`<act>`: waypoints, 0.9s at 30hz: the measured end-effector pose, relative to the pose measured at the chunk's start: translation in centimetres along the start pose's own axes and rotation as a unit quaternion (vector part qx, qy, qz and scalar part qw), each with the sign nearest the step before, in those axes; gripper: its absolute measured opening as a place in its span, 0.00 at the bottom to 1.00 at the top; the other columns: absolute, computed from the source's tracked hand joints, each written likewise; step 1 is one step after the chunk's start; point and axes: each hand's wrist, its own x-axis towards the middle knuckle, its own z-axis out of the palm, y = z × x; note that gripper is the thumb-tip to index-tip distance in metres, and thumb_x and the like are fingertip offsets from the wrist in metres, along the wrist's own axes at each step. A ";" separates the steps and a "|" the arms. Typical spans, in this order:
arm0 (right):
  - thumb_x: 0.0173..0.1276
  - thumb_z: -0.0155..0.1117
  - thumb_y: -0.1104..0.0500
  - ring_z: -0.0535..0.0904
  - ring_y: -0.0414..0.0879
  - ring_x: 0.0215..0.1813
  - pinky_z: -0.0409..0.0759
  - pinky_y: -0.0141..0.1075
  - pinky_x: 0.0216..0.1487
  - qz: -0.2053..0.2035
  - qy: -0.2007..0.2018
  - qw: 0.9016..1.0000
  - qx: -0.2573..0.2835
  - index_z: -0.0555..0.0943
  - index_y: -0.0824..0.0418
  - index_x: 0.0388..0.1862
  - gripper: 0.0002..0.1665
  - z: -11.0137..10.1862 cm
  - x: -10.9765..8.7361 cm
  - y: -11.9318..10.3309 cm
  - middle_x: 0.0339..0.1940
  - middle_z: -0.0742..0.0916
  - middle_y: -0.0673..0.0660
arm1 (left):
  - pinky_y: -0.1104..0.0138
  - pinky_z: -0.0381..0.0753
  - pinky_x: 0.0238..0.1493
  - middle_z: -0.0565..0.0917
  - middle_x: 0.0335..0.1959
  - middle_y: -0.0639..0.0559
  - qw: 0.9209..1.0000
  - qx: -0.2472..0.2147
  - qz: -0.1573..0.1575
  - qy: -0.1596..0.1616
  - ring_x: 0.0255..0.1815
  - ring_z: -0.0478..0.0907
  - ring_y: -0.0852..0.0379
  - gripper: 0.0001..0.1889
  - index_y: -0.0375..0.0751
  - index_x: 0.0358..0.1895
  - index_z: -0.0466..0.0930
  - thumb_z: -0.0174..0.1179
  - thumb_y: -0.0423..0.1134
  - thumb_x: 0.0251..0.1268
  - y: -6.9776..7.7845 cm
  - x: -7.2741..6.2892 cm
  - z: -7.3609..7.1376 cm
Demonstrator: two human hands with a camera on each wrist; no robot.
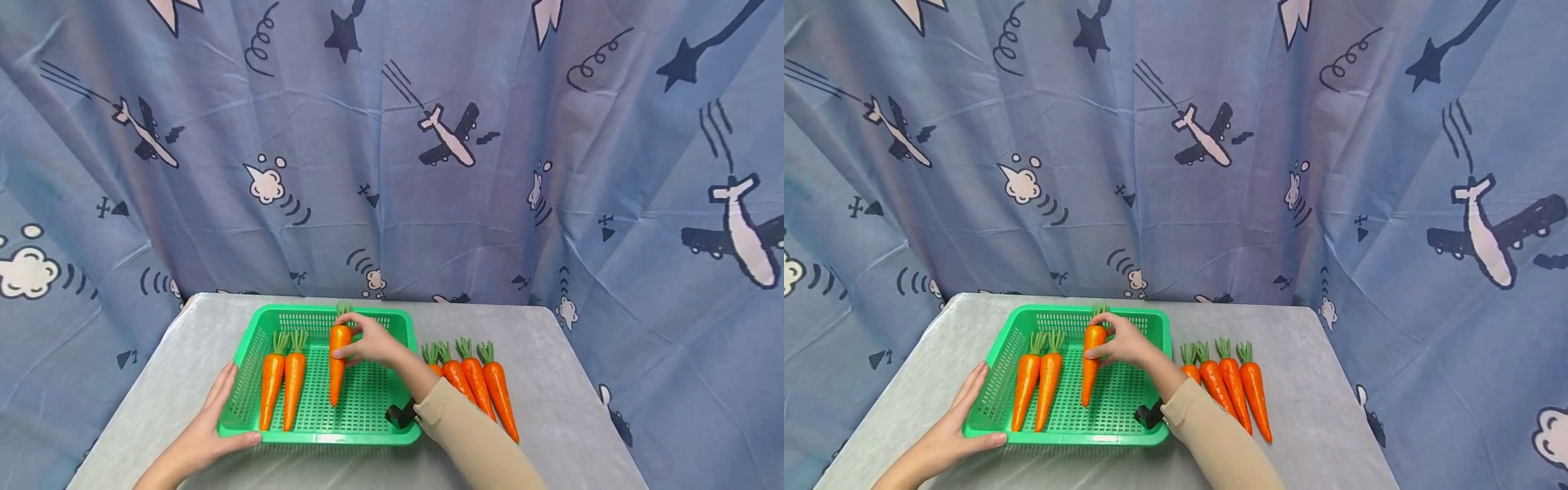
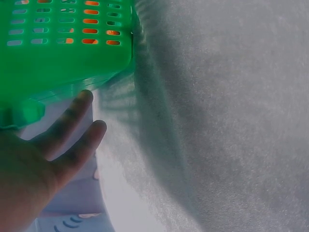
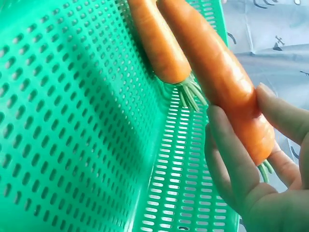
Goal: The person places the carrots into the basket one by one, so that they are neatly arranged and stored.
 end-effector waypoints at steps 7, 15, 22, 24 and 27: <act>0.57 0.76 0.72 0.84 0.58 0.42 0.85 0.59 0.44 0.005 -0.006 1.000 -0.006 0.75 0.60 0.64 0.36 0.9 0.3 0.2 0.53 0.75 0.65 | 0.83 0.47 0.65 0.38 0.84 0.40 1.000 -0.017 0.011 0.002 0.73 0.34 0.85 0.65 0.51 0.84 0.35 0.77 0.42 0.51 0.0 0.1 0.1; 0.56 0.77 0.71 0.85 0.55 0.41 0.87 0.54 0.40 0.009 -0.026 0.999 -0.032 0.74 0.60 0.64 0.37 1.5 0.6 0.7 0.51 0.76 0.64 | 0.89 0.44 0.58 0.37 0.84 0.43 1.000 -0.020 0.015 0.004 0.72 0.34 0.85 0.65 0.51 0.84 0.34 0.77 0.42 0.51 -0.1 0.1 0.1; 0.56 0.77 0.70 0.85 0.55 0.39 0.87 0.54 0.41 0.016 -0.028 0.999 -0.036 0.75 0.59 0.61 0.34 2.1 0.7 0.3 0.51 0.76 0.64 | 0.43 0.57 0.72 0.36 0.84 0.48 1.000 -0.017 0.000 -0.002 0.72 0.34 0.86 0.65 0.54 0.84 0.33 0.77 0.43 0.51 0.0 0.0 -0.1; 0.56 0.77 0.70 0.85 0.55 0.39 0.86 0.55 0.42 0.019 -0.033 0.999 -0.034 0.75 0.60 0.62 0.35 2.2 0.8 0.2 0.51 0.76 0.64 | 0.35 0.58 0.68 0.36 0.84 0.48 1.000 -0.017 0.000 -0.002 0.72 0.34 0.86 0.65 0.54 0.84 0.33 0.77 0.42 0.51 0.1 0.0 -0.1; 0.56 0.77 0.71 0.85 0.55 0.39 0.86 0.56 0.42 0.020 -0.044 0.998 -0.033 0.75 0.60 0.63 0.35 2.7 0.9 0.0 0.50 0.76 0.64 | 0.64 0.53 0.75 0.36 0.84 0.47 1.000 -0.018 0.005 0.000 0.72 0.34 0.85 0.65 0.53 0.84 0.34 0.77 0.42 0.51 0.1 0.0 0.1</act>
